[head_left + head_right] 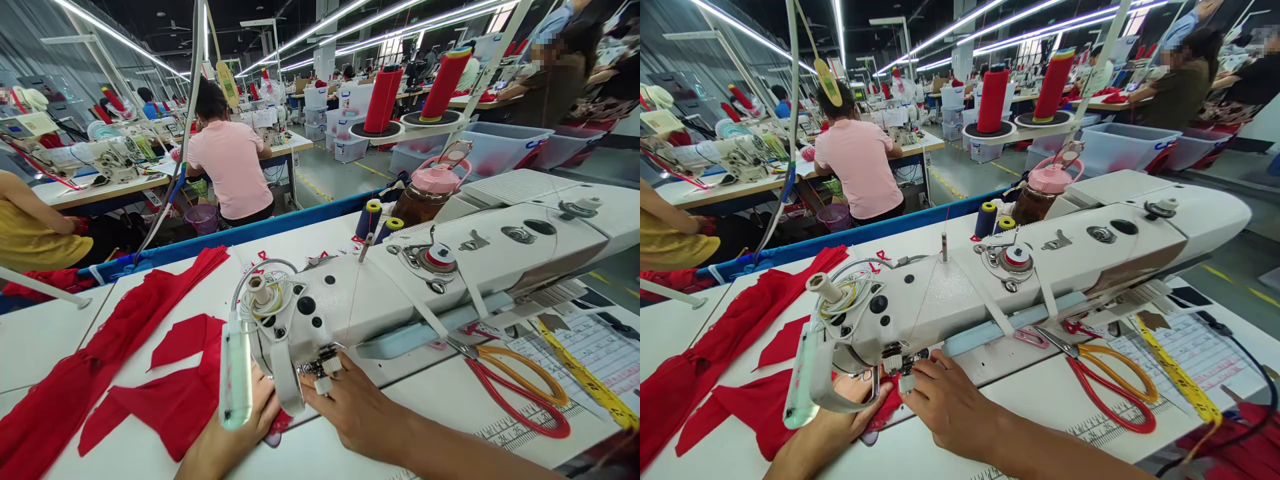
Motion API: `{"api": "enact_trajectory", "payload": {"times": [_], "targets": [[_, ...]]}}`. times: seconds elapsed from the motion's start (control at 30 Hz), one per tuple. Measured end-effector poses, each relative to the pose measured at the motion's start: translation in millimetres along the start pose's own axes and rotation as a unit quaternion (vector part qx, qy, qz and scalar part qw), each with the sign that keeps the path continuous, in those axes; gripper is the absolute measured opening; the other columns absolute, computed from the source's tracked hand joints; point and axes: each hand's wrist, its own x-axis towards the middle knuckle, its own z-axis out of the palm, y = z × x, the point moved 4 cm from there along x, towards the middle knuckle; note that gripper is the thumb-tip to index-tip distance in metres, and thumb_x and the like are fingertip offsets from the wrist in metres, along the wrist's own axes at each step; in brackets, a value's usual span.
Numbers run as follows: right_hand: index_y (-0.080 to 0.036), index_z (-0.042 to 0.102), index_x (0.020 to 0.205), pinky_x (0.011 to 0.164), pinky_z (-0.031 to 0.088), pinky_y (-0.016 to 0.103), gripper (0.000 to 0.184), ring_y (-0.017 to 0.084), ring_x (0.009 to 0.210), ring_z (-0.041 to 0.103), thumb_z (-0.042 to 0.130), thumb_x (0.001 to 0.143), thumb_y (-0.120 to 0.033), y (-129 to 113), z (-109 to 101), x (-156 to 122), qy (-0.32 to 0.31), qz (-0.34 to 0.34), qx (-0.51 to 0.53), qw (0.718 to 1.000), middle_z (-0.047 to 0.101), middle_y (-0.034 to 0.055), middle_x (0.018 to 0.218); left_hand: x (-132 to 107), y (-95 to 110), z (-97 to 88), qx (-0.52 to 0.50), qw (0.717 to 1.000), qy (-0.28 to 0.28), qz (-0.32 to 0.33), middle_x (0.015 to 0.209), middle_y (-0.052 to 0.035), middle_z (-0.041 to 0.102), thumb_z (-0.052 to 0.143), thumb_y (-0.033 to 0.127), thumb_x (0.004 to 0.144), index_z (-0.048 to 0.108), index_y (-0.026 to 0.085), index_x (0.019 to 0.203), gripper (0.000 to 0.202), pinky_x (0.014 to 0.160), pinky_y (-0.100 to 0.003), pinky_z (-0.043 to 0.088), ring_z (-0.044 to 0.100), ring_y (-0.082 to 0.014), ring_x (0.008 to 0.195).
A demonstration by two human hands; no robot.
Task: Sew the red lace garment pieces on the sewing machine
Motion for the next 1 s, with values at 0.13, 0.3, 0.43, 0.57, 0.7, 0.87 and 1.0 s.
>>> {"api": "enact_trajectory", "payload": {"times": [0.13,0.3,0.43,0.57,0.7,0.87,1.0], "targets": [[-0.017,0.066,0.106,0.112,0.023,0.043,0.040,0.025,0.109,0.050,0.053,0.073,0.001,1.1,-1.3,1.1,-0.003,0.007,-0.003,1.000,0.066,0.0100,0.104,8.5,1.8,-4.6,0.007,0.999,-0.038,-0.016,0.084,-0.0037,0.068,0.046,0.023,0.100,0.068,0.026,0.106,0.024,0.074,-0.031,0.056,0.067,-0.0188,0.074],[-0.018,0.060,0.126,0.110,0.026,0.044,0.053,0.026,0.107,0.049,0.051,0.077,0.000,0.0,0.9,-1.4,0.020,0.010,-0.027,0.999,0.064,0.0116,0.110,17.1,26.3,-20.9,-0.001,1.000,-0.024,-0.001,0.110,-0.0119,0.069,0.040,0.003,0.093,0.063,0.021,0.120,0.040,0.083,-0.039,0.055,0.067,-0.0252,0.099],[-0.018,0.060,0.127,0.108,0.028,0.042,0.055,0.025,0.103,0.049,0.049,0.076,0.001,-0.8,3.2,-3.6,0.023,0.013,-0.033,0.999,0.063,0.0105,0.104,15.9,32.7,-22.3,-0.037,0.999,-0.007,0.011,0.117,-0.0129,0.069,0.040,0.000,0.092,0.058,0.017,0.127,0.043,0.092,-0.040,0.054,0.065,-0.0246,0.108],[-0.018,0.060,0.126,0.109,0.026,0.042,0.057,0.025,0.102,0.048,0.049,0.074,0.002,-0.1,4.1,-2.8,0.021,0.018,-0.030,0.999,0.063,0.0106,0.110,12.9,21.9,-22.1,-0.109,0.994,-0.024,-0.009,0.123,-0.0115,0.067,0.042,0.006,0.096,0.056,0.021,0.129,0.039,0.099,-0.037,0.052,0.062,-0.0221,0.117],[-0.020,0.063,0.122,0.108,0.026,0.044,0.053,0.025,0.102,0.048,0.051,0.075,0.001,2.6,3.8,1.3,-0.001,0.028,-0.021,0.999,0.062,0.0109,0.111,15.0,11.9,-23.3,-0.130,0.989,-0.055,-0.032,0.122,-0.0108,0.066,0.043,0.014,0.100,0.058,0.024,0.128,0.033,0.096,-0.034,0.053,0.063,-0.0213,0.114],[-0.019,0.067,0.111,0.100,0.031,0.042,0.042,0.025,0.100,0.047,0.051,0.076,-0.002,7.0,1.6,2.7,0.001,0.037,-0.013,0.999,0.061,0.0098,0.101,19.7,17.9,-23.7,-0.109,0.992,-0.053,-0.045,0.117,-0.0106,0.068,0.040,0.008,0.097,0.062,0.023,0.121,0.036,0.093,-0.036,0.054,0.064,-0.0221,0.110],[-0.017,0.068,0.110,0.095,0.033,0.042,0.038,0.024,0.093,0.045,0.048,0.080,-0.002,7.8,-1.7,-0.2,0.080,0.019,-0.008,0.997,0.058,0.0081,0.091,17.5,28.6,-25.0,-0.049,0.999,0.007,-0.005,0.121,-0.0140,0.068,0.040,0.000,0.092,0.062,0.018,0.123,0.041,0.092,-0.037,0.054,0.061,-0.0247,0.118]]}}
